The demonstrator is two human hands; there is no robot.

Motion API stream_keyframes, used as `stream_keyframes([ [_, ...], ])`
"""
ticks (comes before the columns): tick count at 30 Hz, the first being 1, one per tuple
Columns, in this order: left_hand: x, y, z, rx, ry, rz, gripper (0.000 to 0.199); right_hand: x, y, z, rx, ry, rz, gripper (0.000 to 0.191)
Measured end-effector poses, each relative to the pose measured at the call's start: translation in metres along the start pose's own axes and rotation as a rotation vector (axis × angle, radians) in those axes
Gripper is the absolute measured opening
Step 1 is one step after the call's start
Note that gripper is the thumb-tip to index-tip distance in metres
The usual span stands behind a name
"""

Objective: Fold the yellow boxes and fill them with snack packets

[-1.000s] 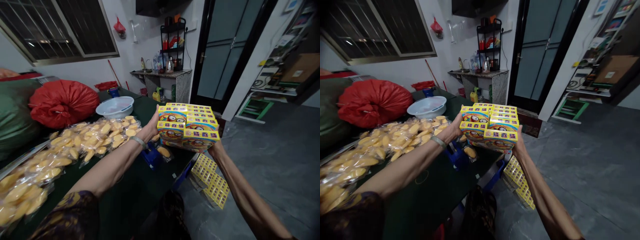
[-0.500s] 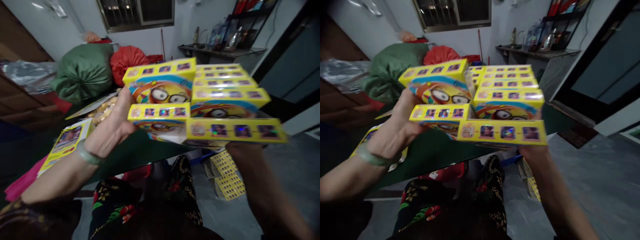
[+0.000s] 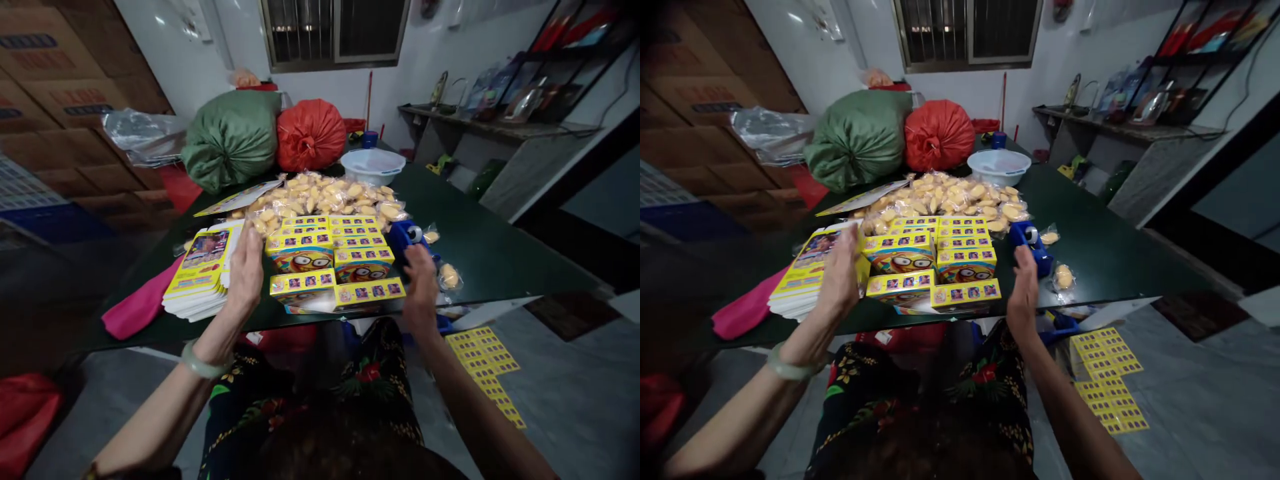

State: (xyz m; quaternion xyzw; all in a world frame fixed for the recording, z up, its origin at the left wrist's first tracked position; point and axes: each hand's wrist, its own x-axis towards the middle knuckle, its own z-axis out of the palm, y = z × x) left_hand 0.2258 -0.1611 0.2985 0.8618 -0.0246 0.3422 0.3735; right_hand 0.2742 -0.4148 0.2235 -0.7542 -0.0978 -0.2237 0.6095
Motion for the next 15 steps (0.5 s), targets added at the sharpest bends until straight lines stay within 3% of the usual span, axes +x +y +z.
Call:
stream_keyframes([
  [2,0.001,0.013,-0.006,0.198,-0.035,0.21,0.058,-0.016,-0.023,-0.011,-0.294,0.003,-0.394,0.074],
  [3,0.002,0.019,-0.007,0.299,-0.142,0.327,0.059,-0.022,-0.033,-0.012,-0.43,-0.049,-0.538,0.071],
  [5,0.008,0.025,-0.007,0.466,-0.322,0.447,0.057,-0.025,-0.047,-0.007,-0.64,-0.161,-0.694,0.057],
  [7,0.016,0.02,-0.006,0.519,-0.381,0.458,0.051,-0.017,-0.049,0.0,-0.734,-0.24,-0.702,0.042],
  [11,0.026,0.0,-0.012,0.454,-0.433,0.445,0.049,0.007,-0.036,0.005,-0.682,-0.225,-0.664,0.044],
  [15,0.018,0.007,-0.014,0.538,-0.38,0.48,0.073,0.018,-0.033,0.004,-0.684,-0.188,-0.631,0.048],
])
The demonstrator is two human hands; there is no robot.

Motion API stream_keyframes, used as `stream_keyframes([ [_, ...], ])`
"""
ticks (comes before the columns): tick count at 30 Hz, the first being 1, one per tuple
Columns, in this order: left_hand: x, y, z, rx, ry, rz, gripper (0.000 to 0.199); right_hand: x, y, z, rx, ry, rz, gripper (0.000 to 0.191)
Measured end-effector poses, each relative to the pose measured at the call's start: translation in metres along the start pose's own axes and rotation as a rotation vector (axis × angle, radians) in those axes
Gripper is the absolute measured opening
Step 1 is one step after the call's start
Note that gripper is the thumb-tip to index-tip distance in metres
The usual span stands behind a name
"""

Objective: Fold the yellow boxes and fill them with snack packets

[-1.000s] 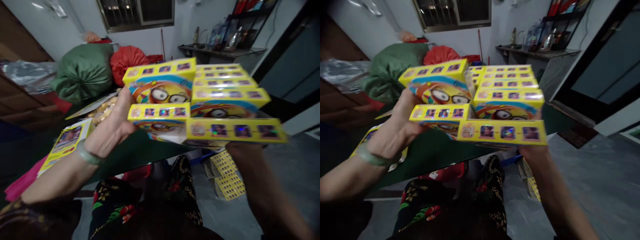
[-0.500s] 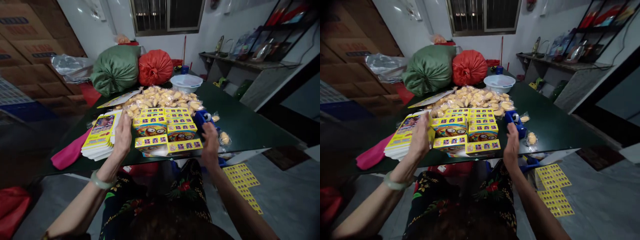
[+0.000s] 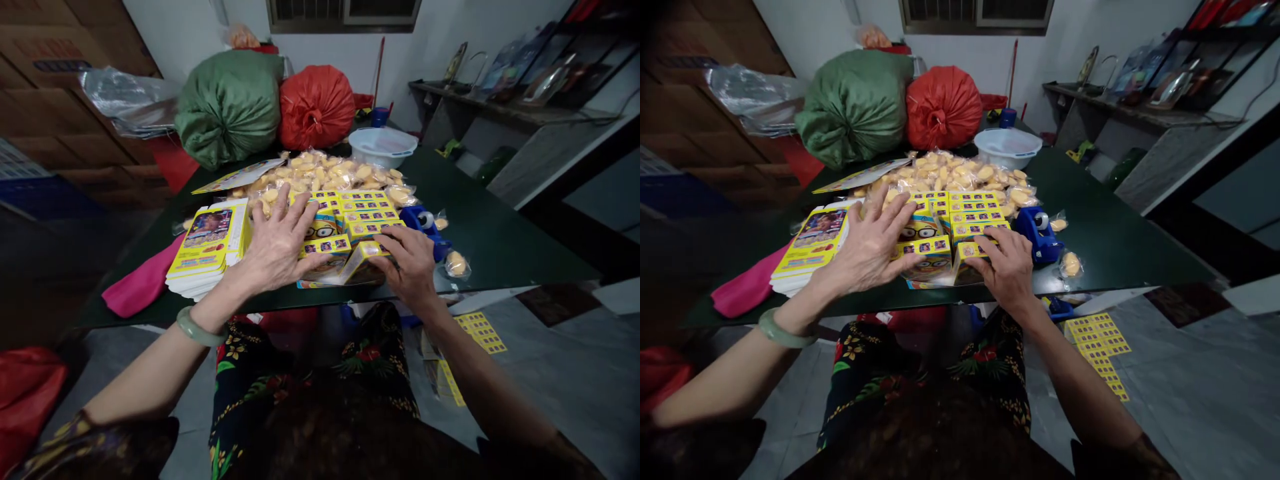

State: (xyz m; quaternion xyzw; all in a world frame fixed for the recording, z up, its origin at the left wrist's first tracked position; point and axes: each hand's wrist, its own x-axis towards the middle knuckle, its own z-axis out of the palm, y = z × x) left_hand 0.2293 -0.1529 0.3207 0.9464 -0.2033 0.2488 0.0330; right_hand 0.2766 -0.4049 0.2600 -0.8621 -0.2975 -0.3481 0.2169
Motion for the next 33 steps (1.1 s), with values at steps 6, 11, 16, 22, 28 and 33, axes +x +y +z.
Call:
stream_keyframes([
  [6,-0.004,0.035,0.011,0.141,0.146,0.055,0.043,0.008,-0.001,-0.004,-0.062,-0.123,-0.01,0.05],
  [11,0.004,0.036,0.025,0.272,0.079,0.054,0.034,0.011,0.0,-0.004,-0.125,-0.197,-0.033,0.05],
  [16,0.018,0.02,0.03,0.329,0.039,0.094,0.042,0.013,-0.001,0.001,-0.184,-0.16,-0.076,0.049],
  [22,0.026,-0.017,0.035,0.28,0.153,0.294,0.049,0.015,0.007,0.012,-0.202,-0.035,-0.067,0.046],
  [28,0.016,-0.016,0.037,0.281,0.349,0.212,0.041,0.025,0.015,0.015,-0.204,-0.008,-0.074,0.044],
  [33,0.034,-0.012,0.023,0.192,0.249,0.375,0.043,0.037,0.007,0.014,-0.289,-0.114,-0.182,0.043],
])
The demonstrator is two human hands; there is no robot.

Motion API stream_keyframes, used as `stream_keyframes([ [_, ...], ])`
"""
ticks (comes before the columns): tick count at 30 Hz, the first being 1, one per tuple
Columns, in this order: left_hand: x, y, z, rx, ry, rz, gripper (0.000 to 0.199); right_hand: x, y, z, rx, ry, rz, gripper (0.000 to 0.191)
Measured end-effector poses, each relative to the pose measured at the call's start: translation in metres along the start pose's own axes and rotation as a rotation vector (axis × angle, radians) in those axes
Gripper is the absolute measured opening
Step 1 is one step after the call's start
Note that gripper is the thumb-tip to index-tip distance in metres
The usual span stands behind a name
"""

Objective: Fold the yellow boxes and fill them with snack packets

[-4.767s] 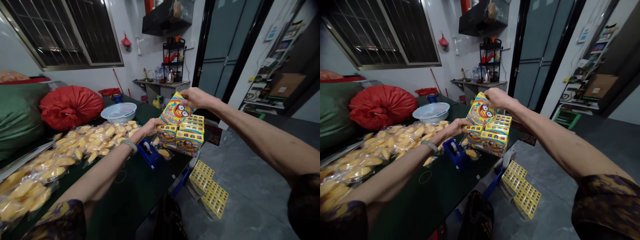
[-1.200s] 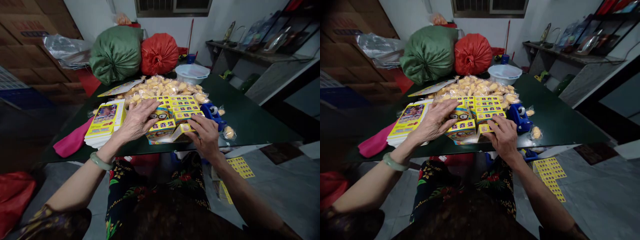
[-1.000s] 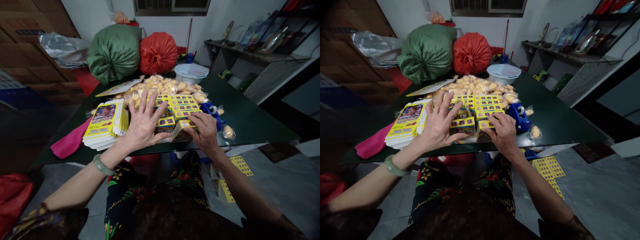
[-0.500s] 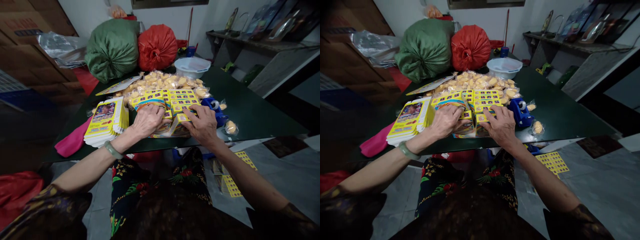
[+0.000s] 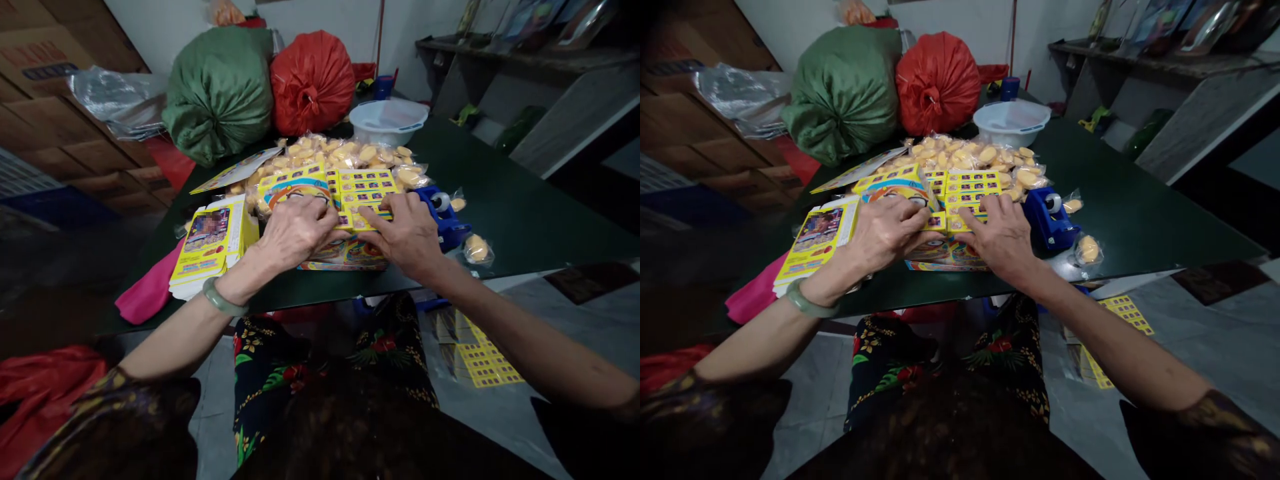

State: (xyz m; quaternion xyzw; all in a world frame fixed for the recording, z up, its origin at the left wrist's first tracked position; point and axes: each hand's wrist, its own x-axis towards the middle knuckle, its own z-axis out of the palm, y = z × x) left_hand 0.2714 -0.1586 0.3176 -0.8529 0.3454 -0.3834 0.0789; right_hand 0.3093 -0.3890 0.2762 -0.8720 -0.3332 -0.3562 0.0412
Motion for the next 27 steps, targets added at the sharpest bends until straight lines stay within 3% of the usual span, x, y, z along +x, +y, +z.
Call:
stream_keyframes([
  [6,-0.004,-0.019,-0.007,-0.13,0.154,0.023,0.036,0.001,-0.007,0.001,-0.029,-0.039,0.009,0.043],
  [14,0.006,-0.009,0.005,-0.077,0.002,0.02,0.052,0.0,-0.01,0.002,-0.06,-0.041,0.025,0.043],
  [21,0.004,-0.009,0.011,-0.067,0.071,0.005,0.05,-0.002,-0.01,0.0,-0.074,-0.061,0.013,0.047],
  [27,-0.012,-0.011,0.005,-0.055,0.152,0.002,0.04,-0.003,-0.011,-0.002,-0.047,-0.043,0.004,0.045],
])
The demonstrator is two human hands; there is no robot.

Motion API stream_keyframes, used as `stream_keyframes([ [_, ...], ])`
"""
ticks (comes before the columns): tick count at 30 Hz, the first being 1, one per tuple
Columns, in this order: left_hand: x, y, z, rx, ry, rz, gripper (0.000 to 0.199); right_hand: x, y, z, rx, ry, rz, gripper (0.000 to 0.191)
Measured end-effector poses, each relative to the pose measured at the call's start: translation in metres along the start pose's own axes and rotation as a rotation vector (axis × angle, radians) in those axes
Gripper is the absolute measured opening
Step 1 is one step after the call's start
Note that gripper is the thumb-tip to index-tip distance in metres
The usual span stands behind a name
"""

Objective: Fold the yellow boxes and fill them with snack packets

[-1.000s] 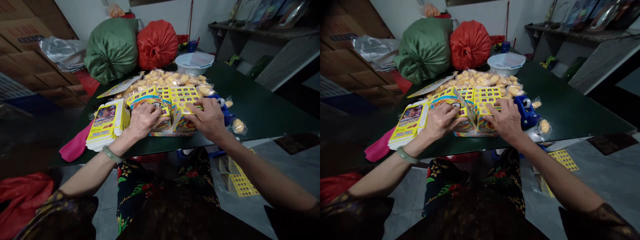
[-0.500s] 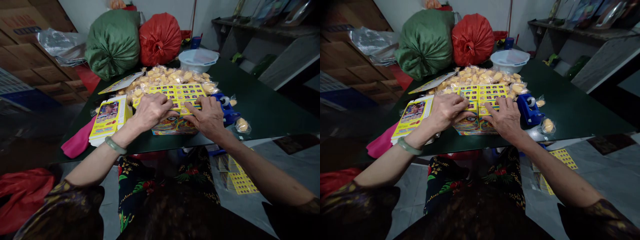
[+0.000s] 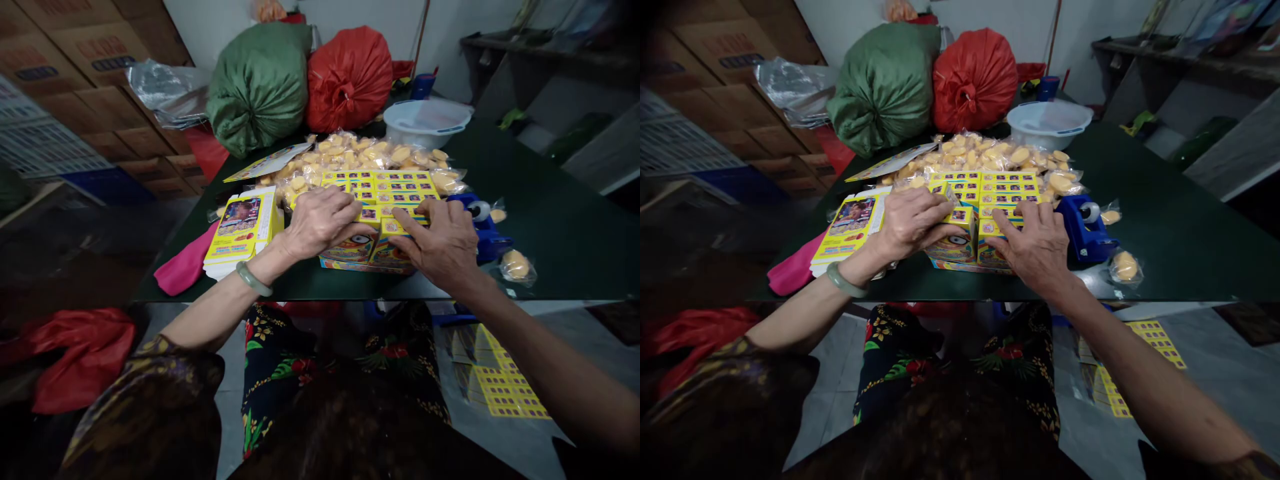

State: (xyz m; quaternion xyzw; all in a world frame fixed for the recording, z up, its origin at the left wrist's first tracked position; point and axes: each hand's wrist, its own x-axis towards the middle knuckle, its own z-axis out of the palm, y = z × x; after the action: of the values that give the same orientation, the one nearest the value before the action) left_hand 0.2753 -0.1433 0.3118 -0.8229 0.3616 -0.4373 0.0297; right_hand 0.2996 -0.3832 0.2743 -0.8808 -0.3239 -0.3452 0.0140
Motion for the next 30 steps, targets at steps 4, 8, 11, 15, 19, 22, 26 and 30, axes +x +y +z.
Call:
stream_keyframes([
  [4,-0.012,-0.004,-0.01,-0.044,0.117,-0.055,0.036,0.0,-0.001,0.0,0.018,-0.01,0.001,0.045],
  [8,-0.016,-0.002,-0.019,-0.002,0.113,-0.083,0.033,0.0,-0.002,0.001,0.031,-0.018,0.013,0.045],
  [11,-0.019,0.001,-0.023,0.022,0.141,-0.116,0.032,0.0,-0.001,0.003,0.036,-0.023,0.01,0.046],
  [15,-0.027,0.003,-0.021,0.019,0.098,-0.222,0.037,-0.001,-0.001,0.003,0.039,-0.025,0.009,0.046],
  [19,-0.033,0.002,-0.019,-0.007,0.051,-0.285,0.038,-0.001,-0.001,0.003,0.02,-0.019,0.002,0.048],
  [22,-0.036,0.001,-0.02,-0.02,0.024,-0.244,0.039,-0.002,-0.001,0.004,0.017,-0.022,0.006,0.048],
  [26,-0.04,0.001,-0.018,0.03,0.094,-0.215,0.039,-0.002,-0.001,0.005,0.029,-0.038,0.016,0.048],
  [30,-0.04,0.0,-0.011,0.084,0.16,-0.247,0.04,-0.012,-0.01,-0.005,0.041,0.014,0.039,0.053],
])
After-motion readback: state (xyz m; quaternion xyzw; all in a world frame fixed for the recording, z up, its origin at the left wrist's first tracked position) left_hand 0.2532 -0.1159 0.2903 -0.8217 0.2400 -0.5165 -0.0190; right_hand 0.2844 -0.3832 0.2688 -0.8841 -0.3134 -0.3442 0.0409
